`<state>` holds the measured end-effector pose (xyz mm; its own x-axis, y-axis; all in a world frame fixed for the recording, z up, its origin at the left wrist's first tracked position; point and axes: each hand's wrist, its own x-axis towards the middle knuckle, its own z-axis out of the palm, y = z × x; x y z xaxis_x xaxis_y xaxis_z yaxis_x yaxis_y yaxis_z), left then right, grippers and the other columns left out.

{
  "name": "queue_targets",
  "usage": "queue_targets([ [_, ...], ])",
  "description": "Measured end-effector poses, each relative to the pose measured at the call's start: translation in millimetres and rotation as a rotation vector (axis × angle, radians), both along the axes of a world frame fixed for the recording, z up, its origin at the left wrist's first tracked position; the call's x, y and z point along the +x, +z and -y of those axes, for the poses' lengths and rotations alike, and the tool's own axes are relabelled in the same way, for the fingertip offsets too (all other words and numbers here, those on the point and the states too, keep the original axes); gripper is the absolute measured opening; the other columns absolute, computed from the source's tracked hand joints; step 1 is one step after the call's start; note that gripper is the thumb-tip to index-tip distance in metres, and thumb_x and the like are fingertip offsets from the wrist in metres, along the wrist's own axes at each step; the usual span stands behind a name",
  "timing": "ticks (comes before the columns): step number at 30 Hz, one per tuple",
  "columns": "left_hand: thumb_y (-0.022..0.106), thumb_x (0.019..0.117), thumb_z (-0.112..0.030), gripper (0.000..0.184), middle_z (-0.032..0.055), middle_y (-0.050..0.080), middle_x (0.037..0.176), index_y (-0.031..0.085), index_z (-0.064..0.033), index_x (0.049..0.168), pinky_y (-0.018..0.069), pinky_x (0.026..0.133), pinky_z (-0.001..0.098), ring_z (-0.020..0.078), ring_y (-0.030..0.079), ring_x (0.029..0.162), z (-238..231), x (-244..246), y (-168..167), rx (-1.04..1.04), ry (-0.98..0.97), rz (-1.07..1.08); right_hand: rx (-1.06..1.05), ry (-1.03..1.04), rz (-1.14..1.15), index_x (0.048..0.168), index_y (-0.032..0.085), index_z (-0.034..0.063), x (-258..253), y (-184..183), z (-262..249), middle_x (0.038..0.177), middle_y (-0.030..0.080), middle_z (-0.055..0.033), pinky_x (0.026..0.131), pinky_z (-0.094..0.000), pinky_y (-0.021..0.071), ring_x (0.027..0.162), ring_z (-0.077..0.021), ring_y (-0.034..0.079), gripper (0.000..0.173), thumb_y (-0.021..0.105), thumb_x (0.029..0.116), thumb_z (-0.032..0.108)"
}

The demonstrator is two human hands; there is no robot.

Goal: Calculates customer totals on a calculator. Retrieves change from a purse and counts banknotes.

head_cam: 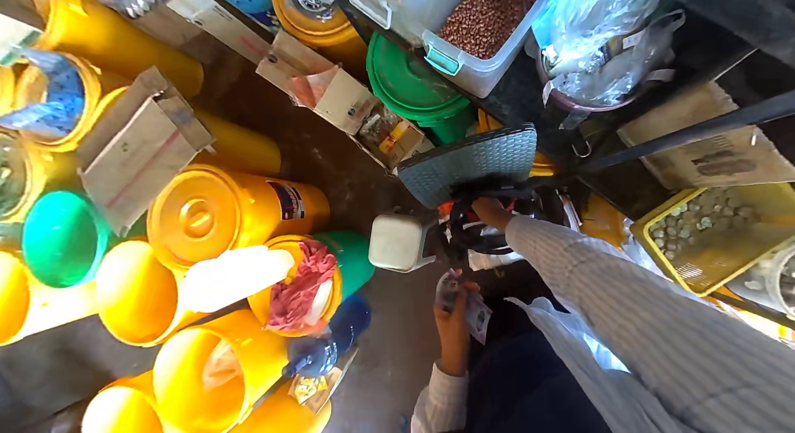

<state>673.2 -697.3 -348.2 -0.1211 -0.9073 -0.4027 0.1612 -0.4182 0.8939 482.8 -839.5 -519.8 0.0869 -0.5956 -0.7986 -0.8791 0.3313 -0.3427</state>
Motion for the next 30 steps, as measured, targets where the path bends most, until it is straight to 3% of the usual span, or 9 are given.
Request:
queue_targets([
  [6, 0.050, 0.0966, 0.005, 0.040, 0.0035, 0.073, 0.099, 0.045, 0.0078, 0.136, 0.0608, 0.082, 0.0284, 0.0101, 0.072, 0.088, 16, -16, -4, -0.053, 0.002, 0.057, -0.300, -0.386, 0.132, 0.136, 0.060, 0.0048, -47, 55, -48, 0.130, 0.066, -0.0212, 0.106, -0.0584, 0.0474, 0.124, -0.0383, 0.062, 0.035, 0.055, 0.1022, 0.014],
  [9, 0.058, 0.0958, 0.001, 0.046, 0.0076, 0.071, 0.106, 0.043, 0.0101, 0.138, 0.0599, 0.086, 0.0297, 0.0107, 0.071, 0.093, 23, -28, -8, -0.078, -0.023, 0.080, -0.445, -1.006, 0.640, 0.134, 0.058, -0.0035, -59, 99, -91, 0.114, 0.069, -0.0192, 0.090, -0.0394, 0.0582, 0.100, -0.0233, 0.069, 0.038, 0.064, 0.0976, 0.007],
  [12, 0.067, 0.0918, -0.005, 0.059, 0.0122, 0.066, 0.120, 0.038, 0.0119, 0.140, 0.0566, 0.095, 0.0295, 0.0103, 0.067, 0.106, 26, -50, -2, -0.095, -0.032, 0.054, -0.344, -1.351, 1.079, 0.126, 0.050, -0.0018, -41, 167, -126, 0.101, 0.070, -0.0117, 0.080, -0.0391, 0.0627, 0.087, -0.0203, 0.072, 0.027, 0.056, 0.0999, 0.001],
  [15, 0.060, 0.0921, -0.009, 0.058, 0.0107, 0.061, 0.122, 0.035, 0.0142, 0.140, 0.0537, 0.097, 0.0231, 0.0037, 0.063, 0.108, 20, -77, 26, -0.085, -0.042, 0.011, -0.379, -1.292, 1.166, 0.111, 0.053, 0.0006, -22, 208, -153, 0.089, 0.071, -0.0053, 0.074, -0.0367, 0.0636, 0.078, -0.0168, 0.073, 0.010, 0.054, 0.1012, 0.003],
  [17, 0.045, 0.1012, -0.012, 0.031, 0.0010, 0.069, 0.104, 0.049, 0.0069, 0.125, 0.0580, 0.089, 0.0255, 0.0026, 0.068, 0.096, 17, -91, 44, -0.048, -0.037, -0.072, -0.521, -1.195, 1.036, 0.102, 0.058, 0.0007, -15, 220, -163, 0.082, 0.069, -0.0002, 0.070, -0.0293, 0.0609, 0.072, -0.0094, 0.069, 0.005, 0.057, 0.1002, 0.005],
  [19, 0.037, 0.1043, -0.015, 0.032, 0.0011, 0.073, 0.106, 0.052, 0.0048, 0.125, 0.0580, 0.094, 0.0306, 0.0072, 0.070, 0.101, 17, -96, 50, -0.062, -0.080, -0.174, -0.685, -1.095, 0.824, 0.098, 0.064, 0.0002, -18, 224, -171, 0.084, 0.066, 0.0009, 0.072, -0.0228, 0.0556, 0.075, -0.0032, 0.064, 0.013, 0.056, 0.1003, 0.010],
  [22, 0.052, 0.1008, -0.005, 0.030, 0.0098, 0.072, 0.109, 0.052, 0.0111, 0.126, 0.0583, 0.096, 0.0367, 0.0147, 0.071, 0.103, 19, -98, 54, -0.140, -0.117, -0.191, -0.889, -0.945, 0.638, 0.111, 0.065, -0.0046, -38, 229, -180, 0.099, 0.065, -0.0089, 0.078, -0.0241, 0.0537, 0.086, -0.0076, 0.062, 0.027, 0.063, 0.0981, 0.019],
  [24, 0.060, 0.0945, 0.002, 0.029, 0.0104, 0.074, 0.103, 0.055, 0.0100, 0.121, 0.0605, 0.091, 0.0369, 0.0164, 0.072, 0.097, 18, -101, 61, -0.124, -0.140, -0.197, -0.939, -0.887, 0.602, 0.110, 0.060, -0.0047, -48, 237, -182, 0.090, 0.064, -0.0057, 0.071, -0.0224, 0.0512, 0.077, -0.0053, 0.059, 0.037, 0.072, 0.0919, 0.025],
  [30, 0.040, 0.0994, -0.011, 0.030, 0.0043, 0.070, 0.106, 0.048, 0.0017, 0.125, 0.0597, 0.090, 0.0340, 0.0117, 0.070, 0.099, 7, -110, 77, -0.064, -0.061, -0.309, -1.215, -0.953, 0.821, 0.093, 0.071, -0.0006, -45, 240, -196, 0.092, 0.073, -0.0002, 0.081, -0.0226, 0.0594, 0.086, -0.0018, 0.069, 0.005, 0.071, 0.0900, 0.003],
])
